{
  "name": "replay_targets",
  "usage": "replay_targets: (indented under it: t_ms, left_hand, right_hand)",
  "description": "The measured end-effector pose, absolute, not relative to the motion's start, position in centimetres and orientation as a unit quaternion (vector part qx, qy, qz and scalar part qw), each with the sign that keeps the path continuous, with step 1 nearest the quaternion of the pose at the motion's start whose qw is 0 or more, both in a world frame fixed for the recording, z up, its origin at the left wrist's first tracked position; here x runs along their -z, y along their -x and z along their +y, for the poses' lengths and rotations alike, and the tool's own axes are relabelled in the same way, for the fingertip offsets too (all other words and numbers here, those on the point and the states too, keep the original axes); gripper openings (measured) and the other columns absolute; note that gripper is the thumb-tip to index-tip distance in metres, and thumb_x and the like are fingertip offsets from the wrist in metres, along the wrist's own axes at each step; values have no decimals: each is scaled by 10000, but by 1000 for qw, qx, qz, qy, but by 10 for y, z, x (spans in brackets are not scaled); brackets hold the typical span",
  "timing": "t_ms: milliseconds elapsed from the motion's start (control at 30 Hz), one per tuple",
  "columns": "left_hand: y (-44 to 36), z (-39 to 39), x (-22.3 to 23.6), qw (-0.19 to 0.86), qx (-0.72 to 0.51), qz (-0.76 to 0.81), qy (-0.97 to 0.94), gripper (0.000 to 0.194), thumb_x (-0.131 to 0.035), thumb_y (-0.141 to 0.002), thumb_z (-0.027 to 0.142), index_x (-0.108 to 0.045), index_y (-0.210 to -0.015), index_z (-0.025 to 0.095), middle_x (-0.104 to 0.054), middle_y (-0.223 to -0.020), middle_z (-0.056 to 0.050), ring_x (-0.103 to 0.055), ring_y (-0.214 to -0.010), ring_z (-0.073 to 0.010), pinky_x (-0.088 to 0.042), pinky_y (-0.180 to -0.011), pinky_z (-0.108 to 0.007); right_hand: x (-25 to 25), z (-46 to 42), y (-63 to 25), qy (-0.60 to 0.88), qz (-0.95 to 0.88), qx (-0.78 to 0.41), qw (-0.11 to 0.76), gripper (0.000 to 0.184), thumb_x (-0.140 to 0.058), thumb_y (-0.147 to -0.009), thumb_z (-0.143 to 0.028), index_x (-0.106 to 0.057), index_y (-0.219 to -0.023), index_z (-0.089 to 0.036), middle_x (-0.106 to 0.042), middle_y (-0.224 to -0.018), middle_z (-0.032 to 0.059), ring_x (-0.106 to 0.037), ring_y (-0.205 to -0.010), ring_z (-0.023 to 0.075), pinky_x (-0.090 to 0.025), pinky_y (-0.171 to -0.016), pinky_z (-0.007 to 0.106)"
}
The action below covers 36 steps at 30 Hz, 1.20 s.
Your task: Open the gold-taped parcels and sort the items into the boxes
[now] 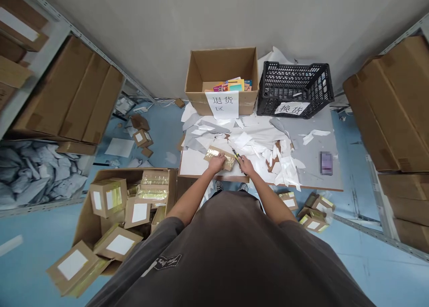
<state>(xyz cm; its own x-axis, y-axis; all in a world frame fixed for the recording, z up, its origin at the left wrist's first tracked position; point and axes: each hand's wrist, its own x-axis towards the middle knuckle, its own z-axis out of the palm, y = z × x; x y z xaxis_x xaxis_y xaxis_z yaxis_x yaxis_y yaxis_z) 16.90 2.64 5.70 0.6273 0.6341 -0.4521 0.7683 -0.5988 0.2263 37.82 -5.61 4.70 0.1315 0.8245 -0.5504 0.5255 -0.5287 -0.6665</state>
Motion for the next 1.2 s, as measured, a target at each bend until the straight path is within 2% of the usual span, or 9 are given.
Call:
replay_targets:
  t_ms: [67,200,400,533,667,800,867,1033,1200]
  left_hand:
    - [-172,29,-58,201,170,401,-878,516,-864,-776,188,-671,-1254,175,-489,-1611,-172,-500,-1449,-345,-389,-1186,-445]
    - [-176,33,-60,206,184,408,-870,586,-896,-748,212,-629,-1270,189,-575,-1499,-179,-590,-1343,-330,-464,-1100,-412]
    - [-176,33,-60,212,203,423,-857,629,-896,-760,209,-576,-1302,205,-548,-1516,-187,-622,-1306,-323,-499,-1035,-383]
    - [-176,33,-60,212,207,422,-857,634,-891,-759,192,-577,-1309,221,-488,-1594,-168,-563,-1386,-325,-488,-1065,-378]
    - [-174,32,-59,208,217,418,-857,647,-882,-761,187,-583,-1333,225,-490,-1602,-155,-574,-1378,-319,-498,-1053,-371]
    - [-172,32,-57,207,221,410,-860,637,-890,-742,166,-609,-1312,210,-472,-1619,-164,-594,-1352,-319,-496,-1036,-364]
    - [-172,31,-55,208,224,407,-861,635,-895,-732,160,-614,-1300,205,-456,-1632,-171,-590,-1353,-323,-498,-1023,-364]
    - [-173,31,-54,208,225,401,-863,619,-894,-728,161,-620,-1280,217,-477,-1616,-162,-559,-1383,-329,-487,-1044,-374]
    - [-171,29,-55,210,215,404,-864,574,-881,-752,178,-622,-1264,203,-588,-1482,-158,-624,-1297,-304,-491,-1028,-368]
  right_hand:
    - [-47,-66,-388,684,-504,-514,119,434,-335,-1118,-521,-628,-1166,-204,-682,-702,-8,-628,-592,174,-475,-704,245]
    - [-47,-68,-400,658,-571,-487,56,361,-398,-1112,-480,-633,-1041,-215,-685,-745,21,-634,-699,192,-446,-718,247]
    - [-46,-60,-413,609,-580,-541,26,364,-367,-1112,-477,-607,-1018,-220,-620,-649,-11,-545,-512,165,-441,-638,259]
    - [-46,-62,-412,599,-578,-553,38,384,-361,-1108,-510,-591,-993,-225,-616,-650,-14,-526,-466,159,-444,-614,268]
    - [-46,-61,-412,587,-590,-554,20,346,-341,-1112,-446,-595,-1050,-219,-632,-669,-20,-537,-458,154,-445,-618,266]
    - [-49,-54,-412,587,-606,-537,-16,373,-343,-1110,-454,-632,-1135,-219,-688,-722,6,-591,-515,173,-448,-647,273]
    - [-51,-50,-411,585,-621,-519,-46,403,-358,-1107,-484,-666,-1144,-227,-736,-815,36,-635,-580,187,-451,-664,280]
    - [-57,-41,-399,630,-660,-403,-76,486,-445,-1069,-588,-766,-1097,-224,-777,-1138,137,-721,-979,283,-460,-779,309]
    - [-57,-42,-391,625,-661,-402,-107,568,-436,-1054,-645,-802,-1021,-212,-783,-1110,155,-719,-1031,295,-450,-764,298]
